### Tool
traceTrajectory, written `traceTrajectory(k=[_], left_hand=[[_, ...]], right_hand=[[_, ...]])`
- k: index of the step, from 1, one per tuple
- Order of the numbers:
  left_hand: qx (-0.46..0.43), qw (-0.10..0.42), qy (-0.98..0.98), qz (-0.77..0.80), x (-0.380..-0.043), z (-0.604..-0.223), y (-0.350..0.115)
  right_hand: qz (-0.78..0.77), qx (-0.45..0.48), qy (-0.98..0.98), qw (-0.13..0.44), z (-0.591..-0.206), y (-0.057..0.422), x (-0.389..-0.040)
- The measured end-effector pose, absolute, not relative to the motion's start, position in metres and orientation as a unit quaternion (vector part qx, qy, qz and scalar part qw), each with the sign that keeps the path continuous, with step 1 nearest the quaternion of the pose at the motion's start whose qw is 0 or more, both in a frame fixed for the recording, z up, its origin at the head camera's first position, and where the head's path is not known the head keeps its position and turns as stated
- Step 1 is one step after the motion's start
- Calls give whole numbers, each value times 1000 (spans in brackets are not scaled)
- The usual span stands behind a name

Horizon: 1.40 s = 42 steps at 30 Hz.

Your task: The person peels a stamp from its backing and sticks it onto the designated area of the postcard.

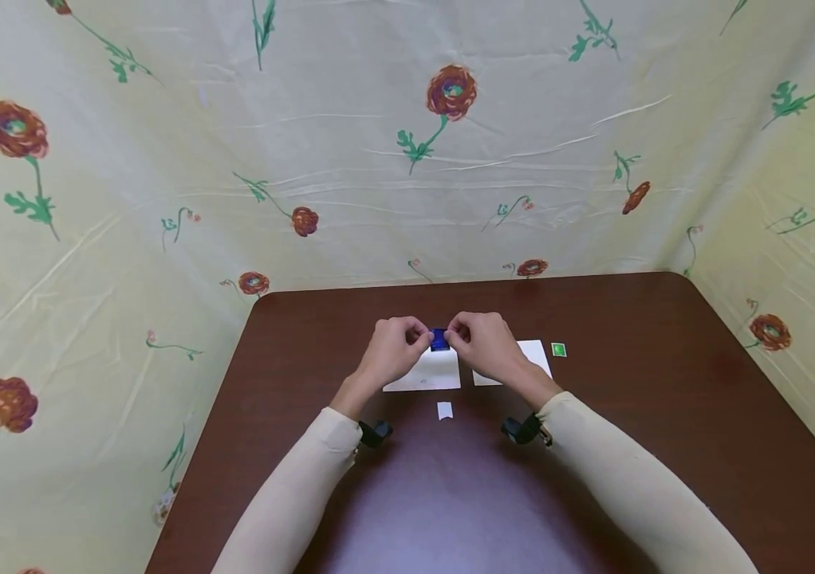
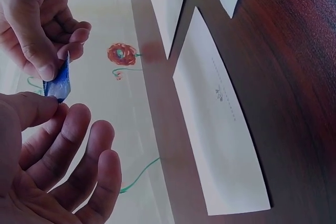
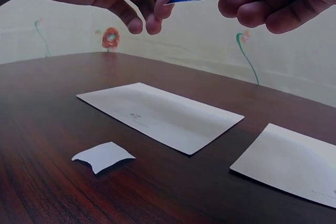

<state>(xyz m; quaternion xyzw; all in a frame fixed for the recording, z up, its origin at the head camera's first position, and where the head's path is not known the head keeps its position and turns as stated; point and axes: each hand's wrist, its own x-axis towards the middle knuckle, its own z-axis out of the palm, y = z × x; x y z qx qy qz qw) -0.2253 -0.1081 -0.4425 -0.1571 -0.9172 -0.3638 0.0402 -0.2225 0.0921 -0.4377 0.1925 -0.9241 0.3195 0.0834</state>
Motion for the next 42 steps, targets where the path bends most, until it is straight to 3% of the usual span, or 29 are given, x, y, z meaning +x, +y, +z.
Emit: traceTrajectory(k=[18, 42], left_hand=[[-146, 27, -922, -357, -230, -451, -101], [-130, 5, -936, -329, -244, -469, -95]], right_hand=[[297, 185, -933, 82, -448, 94, -229], [283, 171, -943, 37, -465, 96, -241]])
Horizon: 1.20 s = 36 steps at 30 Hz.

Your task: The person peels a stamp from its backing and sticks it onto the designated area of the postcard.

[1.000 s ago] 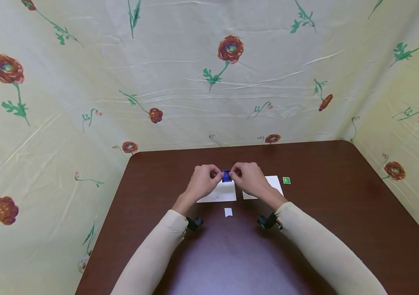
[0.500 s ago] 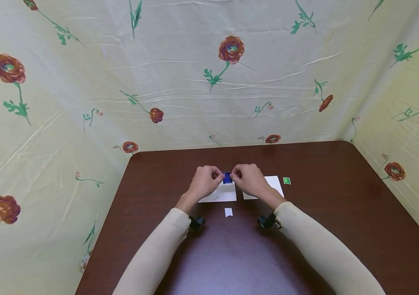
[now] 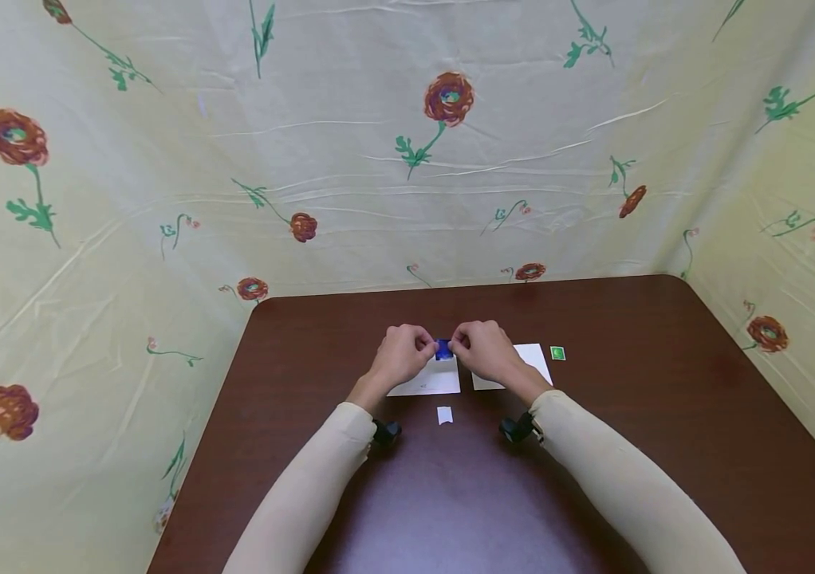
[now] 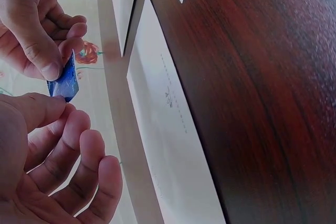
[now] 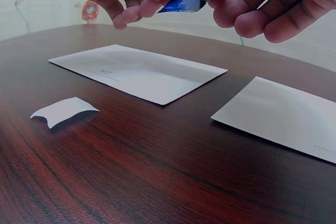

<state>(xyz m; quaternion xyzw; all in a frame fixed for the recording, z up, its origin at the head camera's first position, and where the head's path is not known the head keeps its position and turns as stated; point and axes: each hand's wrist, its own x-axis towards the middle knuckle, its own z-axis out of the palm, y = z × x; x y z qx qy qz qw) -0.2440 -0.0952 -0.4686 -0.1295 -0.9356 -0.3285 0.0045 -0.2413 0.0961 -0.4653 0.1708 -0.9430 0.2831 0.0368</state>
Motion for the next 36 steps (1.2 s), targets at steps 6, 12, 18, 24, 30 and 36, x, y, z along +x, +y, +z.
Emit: traceTrajectory(k=[6, 12, 18, 24, 30, 36], left_hand=[[-121, -1, -941, -317, -247, -471, -93], [-113, -11, -941, -319, -249, -474, -92], [-111, -14, -942, -316, -252, -479, -92], [-112, -14, -944, -310, -255, -483, -91], [-108, -18, -945, -307, -258, -487, -90], [-103, -26, -947, -303, -258, -488, -87]], right_hand=[[275, 168, -946, 29, -470, 97, -246], [264, 164, -950, 27, -472, 95, -250], [258, 164, -952, 19, -477, 95, -252], [249, 167, -954, 22, -480, 95, -254], [247, 166, -954, 18, -481, 96, -255], [245, 160, -956, 11, -484, 97, -257]])
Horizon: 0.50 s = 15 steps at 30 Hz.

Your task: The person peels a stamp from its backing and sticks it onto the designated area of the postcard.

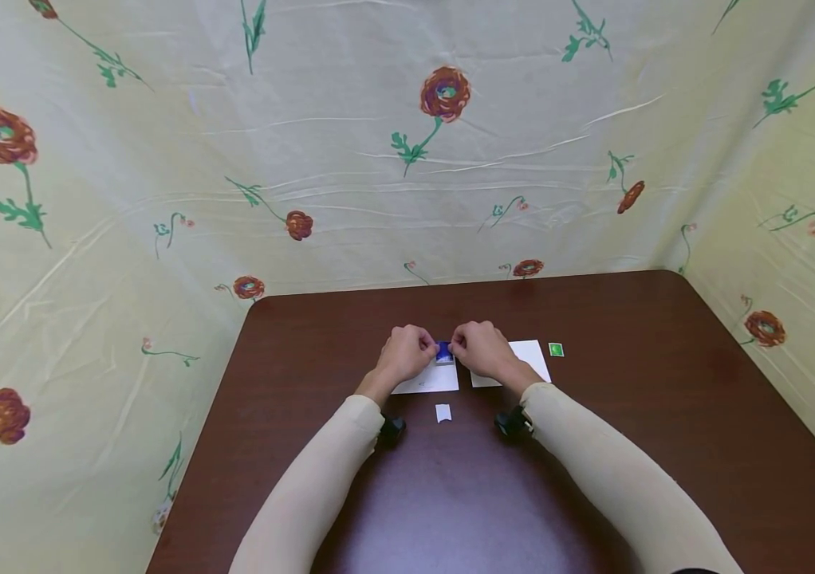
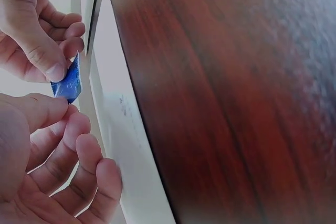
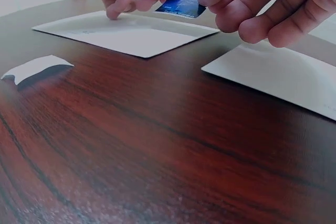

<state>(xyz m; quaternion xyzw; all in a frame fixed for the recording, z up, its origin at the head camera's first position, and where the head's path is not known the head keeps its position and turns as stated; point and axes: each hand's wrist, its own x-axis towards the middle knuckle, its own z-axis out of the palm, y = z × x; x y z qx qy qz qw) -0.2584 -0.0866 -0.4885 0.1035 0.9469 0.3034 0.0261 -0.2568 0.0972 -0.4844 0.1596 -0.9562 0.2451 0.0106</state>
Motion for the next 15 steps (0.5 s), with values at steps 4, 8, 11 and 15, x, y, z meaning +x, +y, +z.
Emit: traceTrajectory(k=[4, 8, 11, 15], left_hand=[[100, 29, 949, 297, -258, -491, -86], [98, 29, 951, 293, -259, -492, -86], [99, 27, 953, 284, -260, -492, -85], [95, 29, 957, 272, -261, -493, -85]], right_hand=[[244, 154, -958, 4, -488, 97, -258], [245, 149, -958, 3, -491, 96, -259], [245, 147, -958, 2, -492, 96, -259], [246, 145, -959, 1, -494, 95, -260]])
